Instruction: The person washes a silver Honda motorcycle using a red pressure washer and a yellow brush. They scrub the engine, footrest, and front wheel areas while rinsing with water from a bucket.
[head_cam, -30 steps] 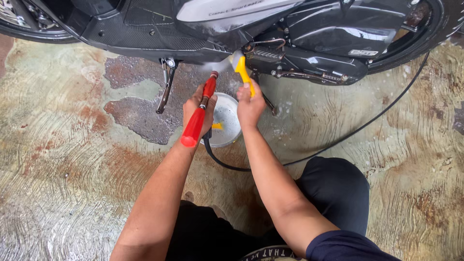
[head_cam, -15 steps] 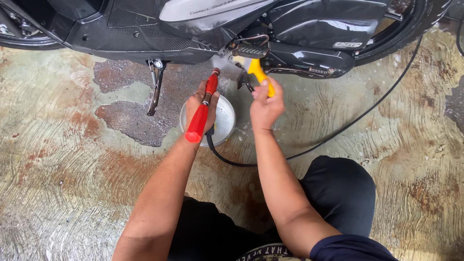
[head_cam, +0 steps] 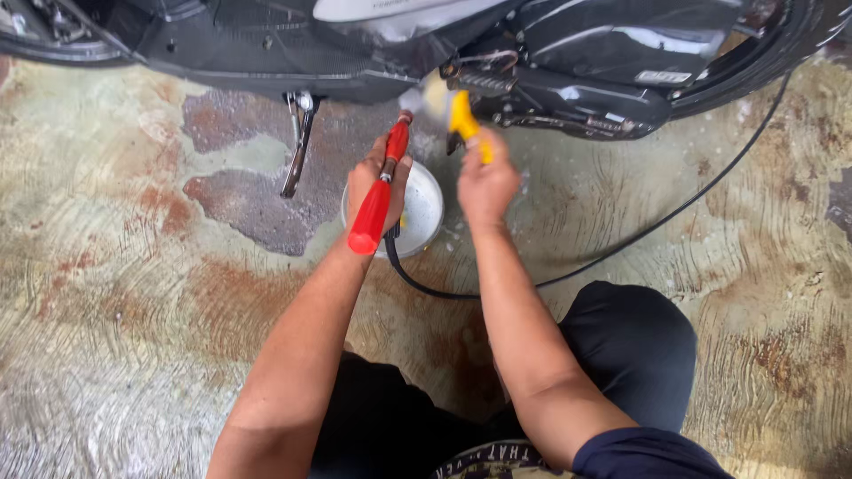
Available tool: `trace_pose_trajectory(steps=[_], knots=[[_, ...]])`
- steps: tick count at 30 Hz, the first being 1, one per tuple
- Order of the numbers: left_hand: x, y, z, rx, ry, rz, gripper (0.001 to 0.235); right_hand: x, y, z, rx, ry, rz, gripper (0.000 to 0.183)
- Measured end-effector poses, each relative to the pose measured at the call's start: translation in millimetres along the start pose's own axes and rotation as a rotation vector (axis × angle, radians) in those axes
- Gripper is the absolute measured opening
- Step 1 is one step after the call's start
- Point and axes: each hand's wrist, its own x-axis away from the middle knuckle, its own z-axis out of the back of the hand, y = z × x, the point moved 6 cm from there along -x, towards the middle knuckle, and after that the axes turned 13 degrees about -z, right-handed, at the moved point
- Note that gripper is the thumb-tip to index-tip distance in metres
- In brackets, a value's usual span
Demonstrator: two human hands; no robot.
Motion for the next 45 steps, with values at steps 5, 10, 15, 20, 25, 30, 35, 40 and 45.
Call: trace_pose_trajectory(steps=[5, 10, 15, 20, 25, 30, 35, 40, 45], knots=[[-11, 6, 10, 0.0, 0.004, -0.023, 0.05, -12, 34, -7, -0.216, 0.065, -0.475, 0.022], [-16, 29, 29, -0.023, -0.055, 0.053, 0.052, -13, 49, -5, -0.138, 0.118, -0.555, 0.021], [-20, 68, 56, -0.172, -0.19, 0.066, 0.041, 5, 38, -16, -0.074, 0.151, -0.364, 0.019], [-18, 110, 58, -0.118, -0.113, -0.127, 0.054, 20, 26, -35, -0.196, 0.086, -0.246, 0.017], [-12, 101, 36, -0.052, -0.274, -0.112, 0.055, 28, 37, -48, 0.099, -0.085, -0.251, 0.018], [-12, 89, 37, -0.039, -0.304, -0.155, 0.052, 50, 84, -48, 0.397, -0.171, -0.638, 0.037], [-11, 77, 41, -0.159, -0.277, -0.05, 0.046, 60, 94, -52, 0.464, -0.072, -0.241, 0.04], [-7, 64, 34, -0.211, -0.313, -0.014, 0.046, 74, 134, -70, 0.303, -0.242, -0.517, 0.048], [4, 63, 16, 0.044, -0.318, -0.125, 0.053, 75, 141, -67, 0.329, -0.252, -0.485, 0.04]])
